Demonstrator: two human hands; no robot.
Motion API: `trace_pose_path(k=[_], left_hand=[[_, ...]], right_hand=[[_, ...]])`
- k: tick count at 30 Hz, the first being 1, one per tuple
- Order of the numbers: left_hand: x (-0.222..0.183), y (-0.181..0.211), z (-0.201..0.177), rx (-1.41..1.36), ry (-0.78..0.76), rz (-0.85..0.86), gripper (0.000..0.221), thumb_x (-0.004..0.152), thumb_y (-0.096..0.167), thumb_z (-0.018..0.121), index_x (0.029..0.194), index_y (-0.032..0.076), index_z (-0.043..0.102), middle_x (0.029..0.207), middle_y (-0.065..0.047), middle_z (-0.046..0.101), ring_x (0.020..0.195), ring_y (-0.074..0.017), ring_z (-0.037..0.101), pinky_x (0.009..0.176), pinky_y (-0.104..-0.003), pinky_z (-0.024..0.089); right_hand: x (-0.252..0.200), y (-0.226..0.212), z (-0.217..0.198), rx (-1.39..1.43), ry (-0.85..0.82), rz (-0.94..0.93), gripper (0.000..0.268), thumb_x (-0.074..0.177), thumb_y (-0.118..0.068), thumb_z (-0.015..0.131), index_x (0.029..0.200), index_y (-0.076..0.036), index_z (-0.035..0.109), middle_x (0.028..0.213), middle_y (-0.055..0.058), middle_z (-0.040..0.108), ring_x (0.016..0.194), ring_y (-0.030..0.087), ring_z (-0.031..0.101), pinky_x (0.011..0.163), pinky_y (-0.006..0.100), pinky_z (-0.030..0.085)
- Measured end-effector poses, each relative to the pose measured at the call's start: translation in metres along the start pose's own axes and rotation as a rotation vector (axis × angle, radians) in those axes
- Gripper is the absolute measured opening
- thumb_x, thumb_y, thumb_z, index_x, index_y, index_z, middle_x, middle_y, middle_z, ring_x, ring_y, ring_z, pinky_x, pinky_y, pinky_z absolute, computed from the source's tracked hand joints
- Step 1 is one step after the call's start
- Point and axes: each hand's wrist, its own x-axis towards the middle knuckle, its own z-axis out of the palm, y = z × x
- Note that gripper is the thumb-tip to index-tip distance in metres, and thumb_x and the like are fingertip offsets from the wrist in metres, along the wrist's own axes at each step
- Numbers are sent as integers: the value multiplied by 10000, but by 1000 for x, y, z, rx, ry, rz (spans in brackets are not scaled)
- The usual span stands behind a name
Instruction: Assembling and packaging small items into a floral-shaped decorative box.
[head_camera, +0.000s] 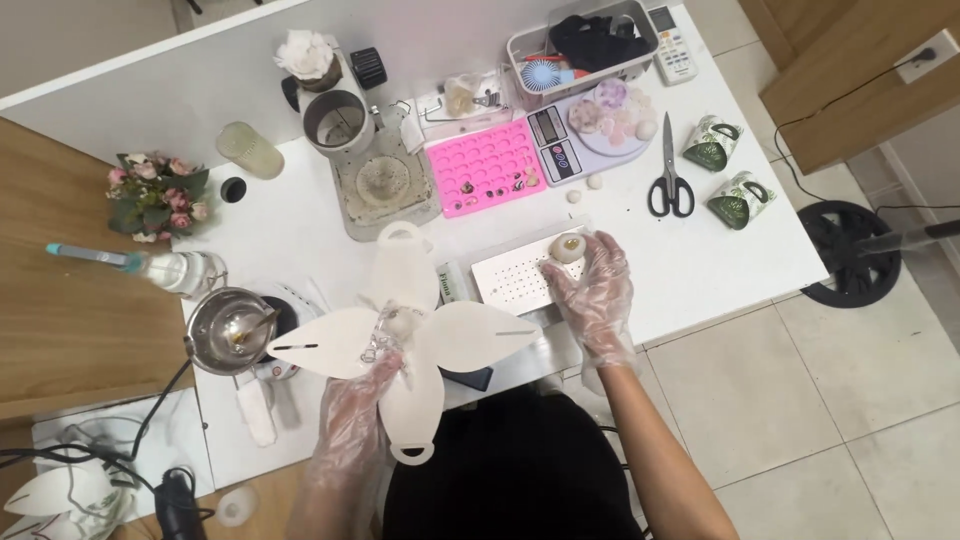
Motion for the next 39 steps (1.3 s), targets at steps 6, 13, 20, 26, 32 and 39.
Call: trace_pose_path(k=[6,13,20,26,32,39], left_hand=[[-9,-12,25,-58,104,-135,439,830,16,738,1248,-23,609,1046,-99,687,874,-192,672,714,-298,564],[-18,0,45,-156,125,-129,496,793,-19,751,1267,-18,602,1059,-97,681,911,-200,675,782,-302,569],[-18,5,50,-77,207,-205,565,772,16,759,1310,19,588,1130,-102,696,985,-216,684,831,-328,572],[-12,-1,43,-55,191,-225,546,785,25,760,1306,4,599,1139,-103,703,983,-217,682,831,-325,567],[-12,9,50,-55,159,-200,529,779,15,769,1283,9,608,1107,-90,699,962,-208,677,817,-320,561],[-10,12,53,9,102,-142,491,783,14,781,1244,10,614,1019,-71,678,922,-191,661,783,-325,566]], right_hand=[[0,-7,-8,240,21,-53,722,790,-461,828,1291,2,590,1401,166,516,1233,276,607,1070,375,497],[3,-9,-15,112,59,-164,501,835,-286,864,1224,-41,663,1327,179,584,1209,309,628,990,396,548],[3,2,-11,185,55,-187,463,848,-217,843,1235,-45,657,1355,186,576,1206,298,645,993,390,572],[5,6,-11,174,49,-214,465,849,-209,845,1244,-53,655,1362,170,576,1203,297,641,990,393,571],[6,9,-9,86,55,-247,458,842,-240,864,1219,-67,670,1359,142,580,1218,306,626,992,401,560],[8,6,-14,137,14,-225,508,829,-263,857,1241,-54,645,1375,169,561,1242,314,596,996,388,560]])
